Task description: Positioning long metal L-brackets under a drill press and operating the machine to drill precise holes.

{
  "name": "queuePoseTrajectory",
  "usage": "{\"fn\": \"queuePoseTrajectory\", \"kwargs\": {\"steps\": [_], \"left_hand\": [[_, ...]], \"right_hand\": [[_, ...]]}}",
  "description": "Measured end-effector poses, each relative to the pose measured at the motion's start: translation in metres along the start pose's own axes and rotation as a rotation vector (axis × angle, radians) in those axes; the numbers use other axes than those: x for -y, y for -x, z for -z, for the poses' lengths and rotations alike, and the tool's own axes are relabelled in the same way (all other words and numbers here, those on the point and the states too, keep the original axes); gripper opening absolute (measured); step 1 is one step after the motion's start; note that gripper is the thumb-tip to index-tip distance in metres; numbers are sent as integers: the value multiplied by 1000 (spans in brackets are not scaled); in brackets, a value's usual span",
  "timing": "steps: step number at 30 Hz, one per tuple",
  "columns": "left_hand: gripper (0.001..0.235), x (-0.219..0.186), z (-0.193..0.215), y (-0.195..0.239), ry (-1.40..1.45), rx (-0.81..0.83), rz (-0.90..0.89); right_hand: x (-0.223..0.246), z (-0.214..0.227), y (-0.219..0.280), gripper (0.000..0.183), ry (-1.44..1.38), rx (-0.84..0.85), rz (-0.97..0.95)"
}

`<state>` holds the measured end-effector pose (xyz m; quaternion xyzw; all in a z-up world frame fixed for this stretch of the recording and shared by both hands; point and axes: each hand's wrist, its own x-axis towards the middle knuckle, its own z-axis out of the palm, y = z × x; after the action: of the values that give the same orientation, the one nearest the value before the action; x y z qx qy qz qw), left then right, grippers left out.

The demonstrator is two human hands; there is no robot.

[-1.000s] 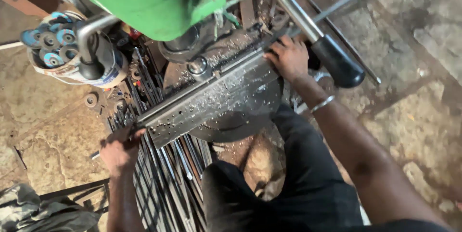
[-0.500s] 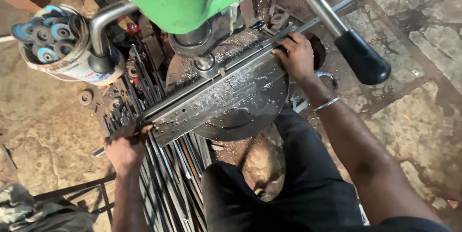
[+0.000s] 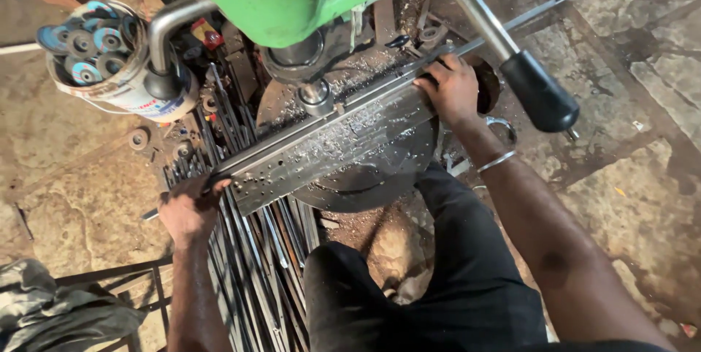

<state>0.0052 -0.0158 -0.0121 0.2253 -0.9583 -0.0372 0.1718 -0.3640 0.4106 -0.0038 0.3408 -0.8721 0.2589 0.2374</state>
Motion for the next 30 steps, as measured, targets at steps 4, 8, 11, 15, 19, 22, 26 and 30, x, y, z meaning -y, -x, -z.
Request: {"fn": "queuePoseTrajectory", "kwargs": {"steps": [4,8,11,15,19,22,26,30], "left_hand": [[48,-13,12,-5,-53,46,23],[51,-13,13,-2,-123,-67,-84],[52,2,0,-3,-44,-29,-37],[53,-8,11,-8,-19,50,42],[48,-20,23,-9,12,-25,-43],[50,-26,28,-12,71,13,18],[55,-18,22,-9,-20,232,139],[58,-12,5,-7,28,153,128]], "right_hand": [[-3,-3,2,31,9,-4,0],[-2,-1,1,30,17,12,-6],[-1,0,-1,29,24,33,-3],[0,0,-3,29,39,25,-1],[-1,0,-2,29,36,53,-24],[-4,4,-5,28,32,16,28],[-21,12,-14,28,-383,111,-75],[-19,114,-26,43,-1127,102,-215]]}}
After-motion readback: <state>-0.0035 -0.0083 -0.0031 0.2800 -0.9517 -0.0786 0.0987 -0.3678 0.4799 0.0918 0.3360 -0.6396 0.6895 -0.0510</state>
